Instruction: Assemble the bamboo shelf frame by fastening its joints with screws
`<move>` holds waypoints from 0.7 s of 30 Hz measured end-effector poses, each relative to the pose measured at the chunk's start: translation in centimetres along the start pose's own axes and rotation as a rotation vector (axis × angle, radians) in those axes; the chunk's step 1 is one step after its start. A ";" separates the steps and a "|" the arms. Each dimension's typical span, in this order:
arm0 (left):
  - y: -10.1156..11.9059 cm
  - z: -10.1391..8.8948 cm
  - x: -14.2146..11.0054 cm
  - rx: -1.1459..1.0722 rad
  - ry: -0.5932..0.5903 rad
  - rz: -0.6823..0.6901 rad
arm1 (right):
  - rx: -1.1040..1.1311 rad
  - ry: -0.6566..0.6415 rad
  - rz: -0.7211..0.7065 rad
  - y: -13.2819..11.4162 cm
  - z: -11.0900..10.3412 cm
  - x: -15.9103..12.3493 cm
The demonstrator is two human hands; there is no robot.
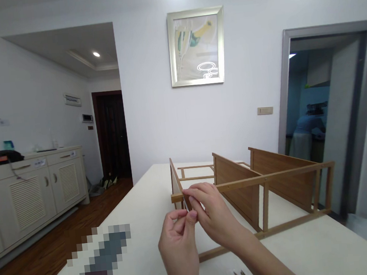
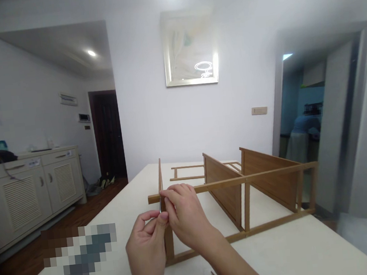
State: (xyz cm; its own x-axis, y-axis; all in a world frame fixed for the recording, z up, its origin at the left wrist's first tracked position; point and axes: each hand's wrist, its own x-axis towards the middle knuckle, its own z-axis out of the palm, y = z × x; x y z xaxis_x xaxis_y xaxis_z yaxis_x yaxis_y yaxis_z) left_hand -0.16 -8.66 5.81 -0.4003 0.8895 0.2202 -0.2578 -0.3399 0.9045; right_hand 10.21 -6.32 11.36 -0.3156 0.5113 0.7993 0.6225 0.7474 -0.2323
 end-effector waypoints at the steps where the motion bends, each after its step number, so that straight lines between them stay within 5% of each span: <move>1: 0.0 0.0 0.0 -0.004 -0.003 0.003 | 0.006 0.001 0.003 0.0 0.0 0.0; 11: 1.0 0.4 -0.4 -0.046 -0.078 0.032 | 0.008 -0.025 0.040 0.1 0.0 0.1; 21: -1.8 0.2 0.2 0.164 0.136 0.268 | 0.040 -0.060 0.049 0.3 0.2 0.0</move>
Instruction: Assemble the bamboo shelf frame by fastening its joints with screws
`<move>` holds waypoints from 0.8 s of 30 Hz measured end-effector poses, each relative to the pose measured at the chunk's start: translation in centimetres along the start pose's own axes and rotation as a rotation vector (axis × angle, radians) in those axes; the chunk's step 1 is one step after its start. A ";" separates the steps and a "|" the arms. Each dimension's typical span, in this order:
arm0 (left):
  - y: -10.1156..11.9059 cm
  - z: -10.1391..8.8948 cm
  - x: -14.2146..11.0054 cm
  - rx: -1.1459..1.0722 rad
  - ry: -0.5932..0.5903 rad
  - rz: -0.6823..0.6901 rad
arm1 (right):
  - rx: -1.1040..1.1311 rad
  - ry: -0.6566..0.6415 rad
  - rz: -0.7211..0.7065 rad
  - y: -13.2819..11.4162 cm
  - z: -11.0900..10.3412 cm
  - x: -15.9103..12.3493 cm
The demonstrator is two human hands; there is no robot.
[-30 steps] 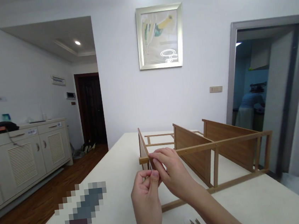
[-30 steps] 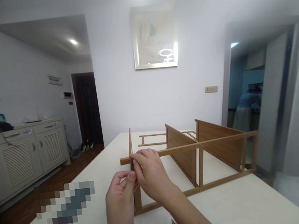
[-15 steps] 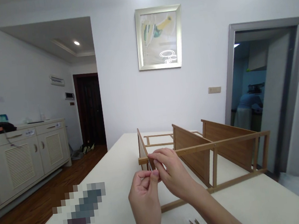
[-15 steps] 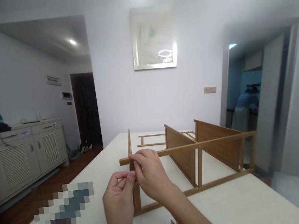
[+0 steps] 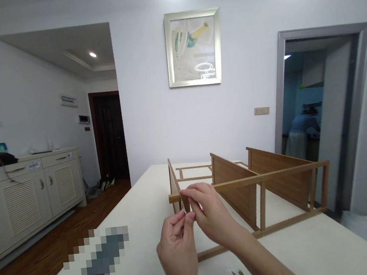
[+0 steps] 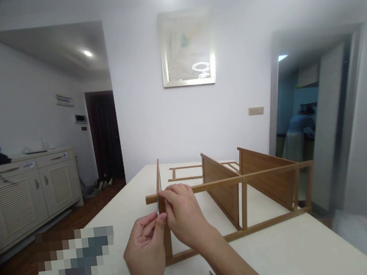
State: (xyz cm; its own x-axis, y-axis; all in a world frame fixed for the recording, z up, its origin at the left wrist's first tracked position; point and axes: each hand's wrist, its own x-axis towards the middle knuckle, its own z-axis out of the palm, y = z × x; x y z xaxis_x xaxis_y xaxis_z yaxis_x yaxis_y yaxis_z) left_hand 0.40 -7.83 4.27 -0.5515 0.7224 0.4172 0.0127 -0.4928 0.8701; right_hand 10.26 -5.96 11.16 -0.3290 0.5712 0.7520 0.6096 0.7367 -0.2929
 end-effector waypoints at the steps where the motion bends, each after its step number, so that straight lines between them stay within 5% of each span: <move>1: -0.2 0.0 0.0 0.040 0.014 0.069 | 0.004 -0.001 0.001 0.0 0.0 0.0; 9: 0.4 -1.3 0.9 0.511 0.130 0.856 | 0.006 0.017 -0.011 0.1 0.2 0.0; 13: 1.4 -1.6 1.2 0.645 0.137 1.069 | -0.007 0.020 -0.016 0.2 0.2 0.0; 19: 1.9 -1.5 1.2 0.657 0.115 1.106 | -0.013 0.029 -0.027 0.1 0.2 -0.1; 24: 1.6 -1.6 1.2 0.452 -0.010 0.755 | -0.016 0.043 -0.052 0.3 0.4 -0.2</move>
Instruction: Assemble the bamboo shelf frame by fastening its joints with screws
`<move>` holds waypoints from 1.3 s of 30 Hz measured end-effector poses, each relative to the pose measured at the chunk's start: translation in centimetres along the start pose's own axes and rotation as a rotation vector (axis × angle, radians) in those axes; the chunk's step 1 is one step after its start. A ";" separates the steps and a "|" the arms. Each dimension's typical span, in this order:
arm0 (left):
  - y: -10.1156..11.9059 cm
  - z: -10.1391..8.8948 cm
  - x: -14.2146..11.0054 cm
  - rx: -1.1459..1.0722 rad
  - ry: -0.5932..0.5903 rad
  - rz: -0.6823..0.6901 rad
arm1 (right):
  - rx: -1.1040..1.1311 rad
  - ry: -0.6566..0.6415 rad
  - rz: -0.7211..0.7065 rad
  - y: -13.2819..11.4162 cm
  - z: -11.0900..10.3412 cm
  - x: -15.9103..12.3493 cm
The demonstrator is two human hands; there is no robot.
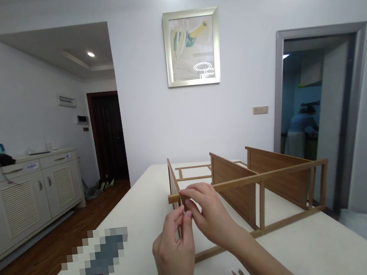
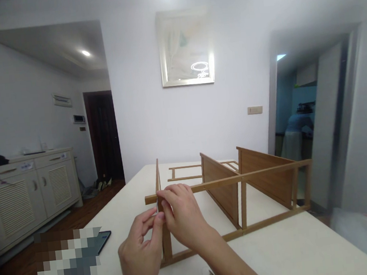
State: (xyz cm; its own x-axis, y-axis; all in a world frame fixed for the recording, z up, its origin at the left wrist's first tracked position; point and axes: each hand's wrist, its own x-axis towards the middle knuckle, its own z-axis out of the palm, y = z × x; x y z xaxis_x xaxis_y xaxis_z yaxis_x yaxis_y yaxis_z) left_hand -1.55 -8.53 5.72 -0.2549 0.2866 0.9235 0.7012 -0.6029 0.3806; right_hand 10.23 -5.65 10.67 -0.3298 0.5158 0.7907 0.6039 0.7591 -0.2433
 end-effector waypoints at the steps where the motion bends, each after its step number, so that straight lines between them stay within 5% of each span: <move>1: 0.0 0.0 0.0 -0.042 -0.025 -0.039 | 0.002 0.002 -0.007 0.1 0.0 0.0; 7: 0.6 -0.6 -0.9 -0.195 -0.111 -0.145 | 0.112 0.123 -0.033 -0.3 -0.6 -0.3; 11: 0.7 -0.8 -3.1 -0.357 -0.251 -0.463 | 0.163 0.246 -0.032 -0.8 -1.8 -2.3; 15: 0.0 -0.5 -5.1 -0.550 -0.456 -0.708 | 0.122 0.053 0.038 0.2 -2.5 -6.0; 21: 0.1 0.2 -6.0 -0.747 -0.666 -0.784 | 0.125 -0.204 0.141 2.7 -2.2 -10.4; 26: 0.9 0.8 -6.0 -0.842 -0.790 -0.781 | 0.109 -0.265 0.142 3.5 -2.6 -11.1; 30: 0.2 1.0 -6.6 -0.696 -0.888 -0.735 | 0.084 -0.302 0.176 4.6 -3.3 -12.2; 39: -3.1 1.0 -9.2 0.053 -1.025 -0.170 | -0.212 -0.276 0.349 8.0 -3.9 -17.3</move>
State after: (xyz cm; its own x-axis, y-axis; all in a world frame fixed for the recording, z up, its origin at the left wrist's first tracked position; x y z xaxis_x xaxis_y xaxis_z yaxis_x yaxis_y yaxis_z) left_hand -0.73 -8.57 -4.02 0.3181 0.8748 0.3654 0.7434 -0.4694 0.4764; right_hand 23.62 -10.05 -2.77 -0.2442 0.8327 0.4970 0.8373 0.4396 -0.3250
